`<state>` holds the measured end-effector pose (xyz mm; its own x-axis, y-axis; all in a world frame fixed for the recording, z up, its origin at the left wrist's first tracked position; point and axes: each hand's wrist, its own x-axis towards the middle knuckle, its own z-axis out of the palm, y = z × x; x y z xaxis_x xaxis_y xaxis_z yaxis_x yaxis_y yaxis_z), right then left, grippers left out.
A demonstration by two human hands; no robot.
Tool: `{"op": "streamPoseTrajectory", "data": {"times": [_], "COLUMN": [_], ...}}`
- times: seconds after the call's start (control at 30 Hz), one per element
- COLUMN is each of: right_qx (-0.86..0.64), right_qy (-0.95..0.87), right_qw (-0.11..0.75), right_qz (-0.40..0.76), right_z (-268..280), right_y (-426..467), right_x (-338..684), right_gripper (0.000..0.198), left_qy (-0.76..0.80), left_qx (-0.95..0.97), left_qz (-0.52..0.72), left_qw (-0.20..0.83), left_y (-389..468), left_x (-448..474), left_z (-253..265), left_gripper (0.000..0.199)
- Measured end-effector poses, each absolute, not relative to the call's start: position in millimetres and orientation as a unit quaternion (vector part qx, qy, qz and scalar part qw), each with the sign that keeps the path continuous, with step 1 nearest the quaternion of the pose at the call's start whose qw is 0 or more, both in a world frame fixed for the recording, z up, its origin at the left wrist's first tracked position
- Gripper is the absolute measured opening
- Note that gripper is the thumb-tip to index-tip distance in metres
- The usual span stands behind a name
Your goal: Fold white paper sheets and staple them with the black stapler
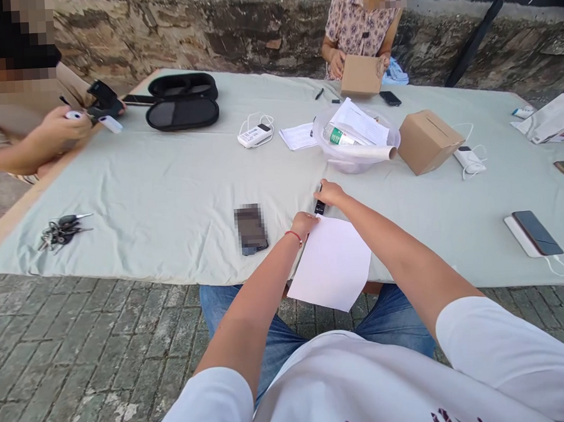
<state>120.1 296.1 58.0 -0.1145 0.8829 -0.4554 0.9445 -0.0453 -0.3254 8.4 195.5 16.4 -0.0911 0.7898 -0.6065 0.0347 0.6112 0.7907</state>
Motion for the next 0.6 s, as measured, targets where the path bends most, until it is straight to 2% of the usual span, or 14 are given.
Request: {"op": "streamPoseTrajectory", "data": {"times": [0.6], "right_qx": [0.668], "right_qy": [0.666], "right_qw": [0.01], "right_qz": [-0.332], "right_z": [50], "right_y": [275], "right_x": [127], "right_gripper": [0.074], "left_qy": [0.676], "left_qx": [0.324], "left_qz": [0.32], "left_qw": [0.58], "left_y": [191], "left_x": [10], "left_z": [14], "left_gripper": [0.027]}}
